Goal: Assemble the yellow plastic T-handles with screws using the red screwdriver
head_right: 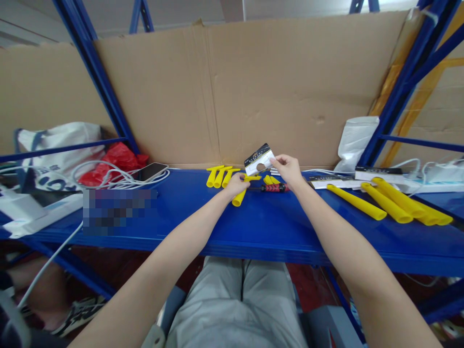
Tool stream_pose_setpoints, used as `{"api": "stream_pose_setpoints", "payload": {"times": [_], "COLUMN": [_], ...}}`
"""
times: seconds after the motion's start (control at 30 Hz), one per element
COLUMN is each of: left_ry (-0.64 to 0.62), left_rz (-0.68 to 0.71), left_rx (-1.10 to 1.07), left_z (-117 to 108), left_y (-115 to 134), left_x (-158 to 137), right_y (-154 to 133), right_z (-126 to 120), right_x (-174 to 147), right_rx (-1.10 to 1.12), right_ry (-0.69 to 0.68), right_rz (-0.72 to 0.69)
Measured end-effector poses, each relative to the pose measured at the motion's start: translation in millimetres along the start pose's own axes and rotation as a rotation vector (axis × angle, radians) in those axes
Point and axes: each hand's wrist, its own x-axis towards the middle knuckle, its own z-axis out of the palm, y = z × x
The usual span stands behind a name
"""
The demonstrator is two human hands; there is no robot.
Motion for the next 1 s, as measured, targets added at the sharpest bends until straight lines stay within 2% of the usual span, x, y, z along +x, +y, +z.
{"api": "stream_pose_setpoints", "payload": {"times": [0.07, 0.13, 0.33, 0.5, 0.6, 0.83, 1.0], "left_ry": [0.015, 0.045, 0.081, 0.156, 0.188, 0.361, 0.468], "left_rz": [0.0, -0.03, -0.063, -0.092, -0.171, -0.335, -0.313], "left_rx": [0.067, 0.046, -0.172, -0.461, -0.597, -0.762, -0.811], "left_z": [0.3, -0.5, -9.8, -14.7, -16.7, -27.6, -32.1], "left_y": [3.0, 6.7, 18.6, 24.4, 26.8, 26.3, 16.4], "left_x": [-1.5, -3.0, -6.1, -6.5, -5.1, 7.4, 17.5], "right_y": [-0.3, -0.4, -1.6, -3.1, -2.9, -2.3, -1.7], "right_z": [-0.2, -0.5, -2.1, -1.9, -2.0, -5.8, -8.0], "right_x": [0.4, 1.0, 1.6, 1.3, 1.3, 3.7, 6.4], "right_rx": [0.001, 0.003, 0.012, 0.046, 0.069, 0.129, 0.175], "right_ry": [0.004, 0.012, 0.038, 0.041, 0.043, 0.032, -0.023], "right_rz": [0.014, 0.025, 0.044, 0.064, 0.077, 0.06, 0.06]}}
